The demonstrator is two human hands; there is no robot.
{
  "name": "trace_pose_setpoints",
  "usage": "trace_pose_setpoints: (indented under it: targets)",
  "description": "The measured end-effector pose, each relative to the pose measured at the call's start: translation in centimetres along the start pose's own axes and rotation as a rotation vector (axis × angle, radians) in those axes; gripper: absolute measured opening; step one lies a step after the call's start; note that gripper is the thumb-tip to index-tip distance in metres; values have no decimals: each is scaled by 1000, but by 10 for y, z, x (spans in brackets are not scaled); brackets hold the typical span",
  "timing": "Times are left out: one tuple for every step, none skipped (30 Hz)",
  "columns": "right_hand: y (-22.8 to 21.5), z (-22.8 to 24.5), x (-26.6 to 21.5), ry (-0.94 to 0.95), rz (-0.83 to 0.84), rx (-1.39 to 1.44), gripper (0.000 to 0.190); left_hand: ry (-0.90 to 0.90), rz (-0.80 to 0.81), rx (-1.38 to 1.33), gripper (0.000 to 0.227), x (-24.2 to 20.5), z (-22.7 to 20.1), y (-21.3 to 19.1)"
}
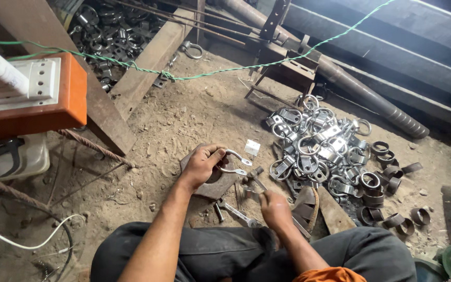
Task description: The person sits on the floor and assembles metal hardware components, likely shackles or turnbuckles. They use a wrench to tighten nuts onto bolts and a hammer to tap parts into place. The person handles multiple metal pieces, including rings and threaded rods, and places the finished assemblies into a pile.
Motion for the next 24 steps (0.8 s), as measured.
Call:
trace_pose_setpoints:
  targets:
    - [-4, 5, -1, -52, -18, -38, 27, 12, -7, 32, 23, -1, -2, -1]
    - [-10, 9, -4, -105, -35, -76, 26, 24, -13, 64, 23, -2, -5, -2]
    - [-14, 15, -6, -158, -49, -113, 26, 35, -23, 96, 24, -4, -8, -5]
    - [-17, 13, -2, -141, -43, -151, 27, -12, -82, 236, 24, -4, -7, -13]
    - [-21, 7, 1, -123, -33, -190, 28, -64, -141, 374, 24, -4, -6, -22]
    - [-24, -1, 3, -105, -23, -230, 31, -116, -201, 511, 24, -7, -4, -32]
    - [-22, -8, 1, -110, 10, -262, 36, -45, -225, 627, 23, -8, -11, -36]
    - [-18, -14, -3, -116, 44, -295, 42, 28, -248, 742, 22, -10, -18, -40]
    - [-13, -18, -4, -123, 76, -327, 49, 104, -272, 856, 20, -10, -25, -42]
    - [-11, -24, -2, -68, 93, -330, 40, -1, -259, 887, 20, -10, -16, -44]
    - [-9, -27, -2, -12, 111, -331, 32, -107, -246, 917, 19, -12, -6, -46]
    - [-8, -29, -2, 45, 130, -332, 26, -214, -231, 946, 19, -14, 3, -48]
    - [-10, -30, -3, 95, 135, -296, 27, -153, -242, 937, 19, -14, 1, -48]
    - [-13, -32, -3, 146, 141, -259, 28, -92, -253, 927, 19, -16, -1, -47]
    - [-14, -34, -2, 193, 146, -222, 29, -30, -266, 917, 19, -16, -5, -48]
    - [-19, -31, 2, 175, 106, -136, 29, -46, -243, 946, 20, -16, -3, -47]
    - [-25, -29, 6, 157, 70, -50, 30, -68, -221, 975, 20, -19, 0, -45]
    - [-29, -25, 7, 139, 35, 36, 30, -90, -198, 1004, 21, -22, 3, -44]
    - [-29, -29, 5, 263, 84, 253, 29, -106, -206, 1003, 21, -23, 2, -44]
    - [-32, -30, 2, 384, 135, 470, 28, -122, -214, 1001, 21, -22, 2, -44]
    - [-33, -28, -5, 505, 191, 686, 29, -142, -224, 999, 21, -23, 3, -46]
    - [-41, -10, -6, 377, 173, 842, 28, -138, -222, 1001, 21, -23, 4, -48]
    - [-52, 6, -7, 247, 151, 991, 30, -132, -217, 1000, 21, -22, 5, -47]
    - [-60, 22, -7, 113, 128, 1137, 34, -126, -213, 998, 21, -21, 8, -46]
Point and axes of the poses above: each hand's wrist, its own x-axis towards the middle knuckle, its own y-axis out of the palm, z = x × y, the point moved 8 cm from there along x, towards the middle knuckle, and after that the axes turned 7 degrees about -z, right-handed, at the moved point
